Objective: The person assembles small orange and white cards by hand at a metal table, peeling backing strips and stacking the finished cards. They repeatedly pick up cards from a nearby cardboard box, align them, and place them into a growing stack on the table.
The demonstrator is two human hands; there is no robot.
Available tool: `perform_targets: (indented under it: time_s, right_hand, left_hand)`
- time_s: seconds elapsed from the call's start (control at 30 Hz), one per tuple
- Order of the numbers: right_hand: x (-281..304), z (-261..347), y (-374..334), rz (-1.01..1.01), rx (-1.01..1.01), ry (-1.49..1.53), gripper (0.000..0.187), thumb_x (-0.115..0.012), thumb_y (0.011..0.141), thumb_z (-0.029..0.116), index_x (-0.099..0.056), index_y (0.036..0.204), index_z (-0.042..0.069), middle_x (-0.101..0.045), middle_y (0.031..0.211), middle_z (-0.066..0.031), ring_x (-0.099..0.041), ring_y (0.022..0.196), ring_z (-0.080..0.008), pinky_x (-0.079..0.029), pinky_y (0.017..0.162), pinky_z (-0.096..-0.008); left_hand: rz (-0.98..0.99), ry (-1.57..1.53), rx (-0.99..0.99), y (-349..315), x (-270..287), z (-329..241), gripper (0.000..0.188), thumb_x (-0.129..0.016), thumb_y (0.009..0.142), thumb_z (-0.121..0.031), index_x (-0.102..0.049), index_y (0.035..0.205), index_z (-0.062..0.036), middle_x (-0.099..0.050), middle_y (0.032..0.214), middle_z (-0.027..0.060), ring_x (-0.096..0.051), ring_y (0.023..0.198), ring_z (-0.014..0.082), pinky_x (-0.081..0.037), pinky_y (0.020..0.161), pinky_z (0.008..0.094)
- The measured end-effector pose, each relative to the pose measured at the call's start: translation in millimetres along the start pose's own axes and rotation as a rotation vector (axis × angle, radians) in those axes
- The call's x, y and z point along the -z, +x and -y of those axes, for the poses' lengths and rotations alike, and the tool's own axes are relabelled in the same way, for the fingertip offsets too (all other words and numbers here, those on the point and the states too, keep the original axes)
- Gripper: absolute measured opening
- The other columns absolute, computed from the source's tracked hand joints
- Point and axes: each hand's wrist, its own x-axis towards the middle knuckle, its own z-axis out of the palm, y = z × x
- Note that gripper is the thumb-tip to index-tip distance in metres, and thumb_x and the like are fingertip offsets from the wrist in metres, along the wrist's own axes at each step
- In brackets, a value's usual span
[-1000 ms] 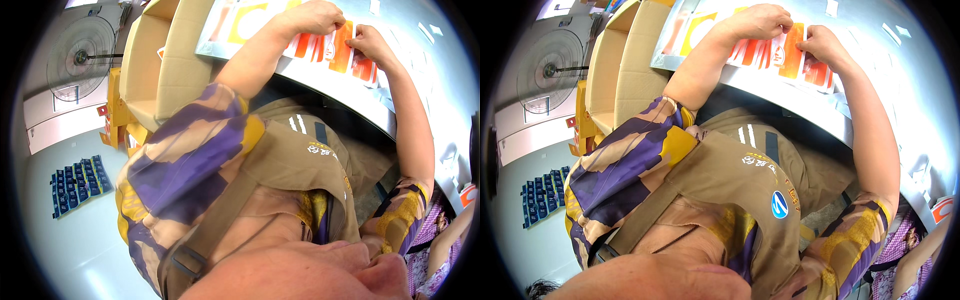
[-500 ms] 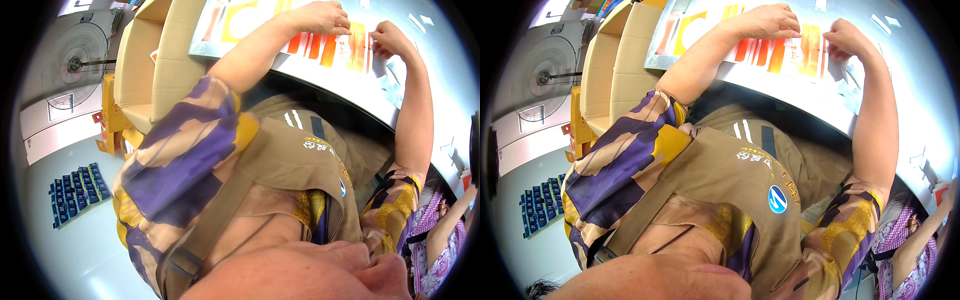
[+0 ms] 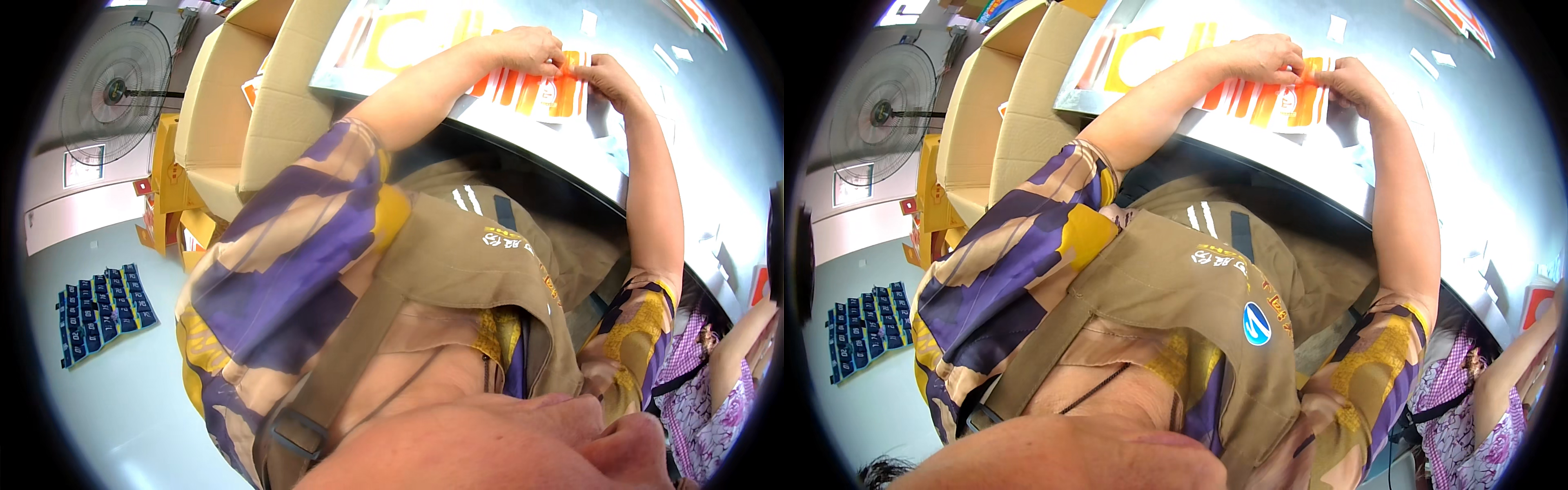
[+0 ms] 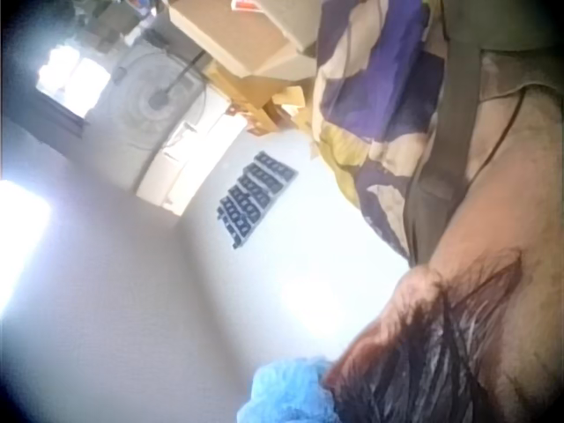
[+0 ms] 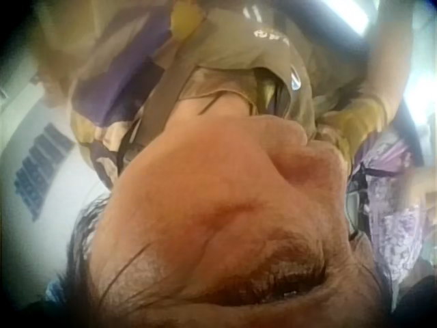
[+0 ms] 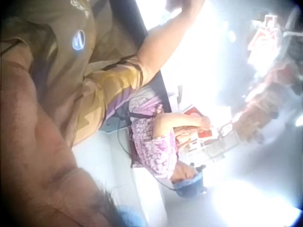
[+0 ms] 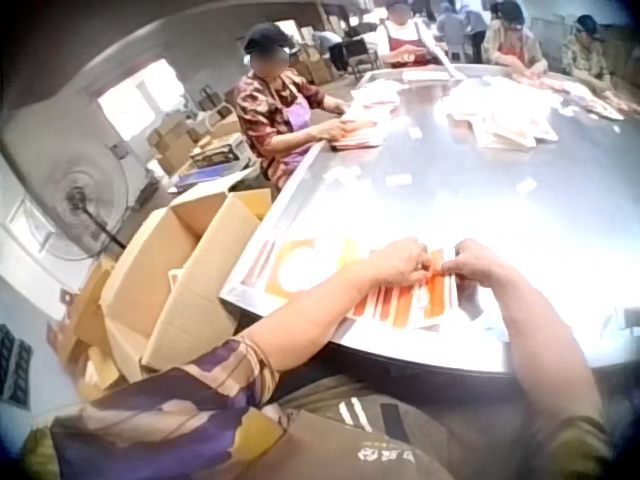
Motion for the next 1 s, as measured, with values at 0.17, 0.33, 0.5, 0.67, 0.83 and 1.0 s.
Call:
perform_targets:
  time_s: [0.17, 0.33, 0.5, 0.67, 0.83, 1.0]
  right_hand:
    - [39, -3, 7, -0.139, 0.041, -0.242, 0.039, -0.071, 0.078, 0.022, -0.062, 0.107, -0.002, -0.066, 0.079, -0.0084, -0.059, 0.061, -0.0117, -0.044, 0.051, -0.0212]
    - [52, 9, -27, -0.144, -0.017, -0.189, 0.035, -0.067, 0.083, 0.024, -0.064, 0.107, -0.002, -0.065, 0.078, -0.0072, -0.057, 0.059, -0.0087, -0.043, 0.050, -0.0186]
    - [62, 13, -31, -0.015, 0.090, 0.357, 0.031, -0.054, 0.094, 0.032, -0.063, 0.098, 0.003, -0.063, 0.077, -0.0051, -0.063, 0.062, -0.0099, -0.054, 0.051, -0.0195]
    - [73, -16, -16, 0.052, 0.113, 0.226, 0.028, -0.053, 0.094, 0.029, -0.062, 0.091, 0.003, -0.061, 0.076, -0.0058, -0.060, 0.065, -0.0120, -0.052, 0.058, -0.0245]
    - [58, -20, -12, -0.145, -0.067, -0.270, 0.026, -0.057, 0.082, 0.015, -0.066, 0.084, -0.009, -0.066, 0.075, -0.0160, -0.066, 0.060, -0.0217, -0.054, 0.055, -0.0298]
    - [55, -32, -8, -0.709, 0.177, -0.584, 0.037, -0.061, 0.083, 0.033, -0.069, 0.094, -0.001, -0.068, 0.075, -0.0132, -0.068, 0.070, -0.0217, -0.053, 0.062, -0.0334]
  left_hand:
    - [-0.042, -0.003, -0.015, 1, 2, 0, 0.025, -0.060, 0.088, -0.030, -0.071, 0.100, -0.0100, -0.064, 0.108, 0.0047, -0.054, 0.105, 0.0210, -0.045, 0.092, 0.0346]
    - [-0.059, -0.071, 0.016, 2, 5, -12, 0.025, -0.062, 0.087, -0.032, -0.071, 0.096, -0.0097, -0.066, 0.103, 0.0073, -0.061, 0.096, 0.0212, -0.049, 0.086, 0.0328]
    - [-0.032, -0.654, 0.355, 23, 17, -41, 0.052, -0.059, 0.087, -0.053, -0.069, 0.095, -0.0029, -0.069, 0.081, 0.0134, -0.069, 0.073, 0.0221, -0.055, 0.066, 0.0286]
    - [-0.047, -0.812, 0.427, 46, -6, -53, 0.067, -0.061, 0.079, -0.065, -0.068, 0.089, 0.0010, -0.066, 0.071, 0.0132, -0.066, 0.061, 0.0217, -0.053, 0.060, 0.0293]
    - [0.007, -1.007, 0.462, 51, -36, -31, 0.036, -0.061, 0.090, -0.029, -0.065, 0.097, 0.0068, -0.069, 0.087, 0.0171, -0.070, 0.076, 0.0217, -0.057, 0.069, 0.0297]
    - [0.065, -1.120, 0.420, 49, -27, -33, 0.030, -0.062, 0.091, -0.024, -0.064, 0.092, 0.0062, -0.069, 0.079, 0.0141, -0.069, 0.065, 0.0186, -0.057, 0.058, 0.0258]
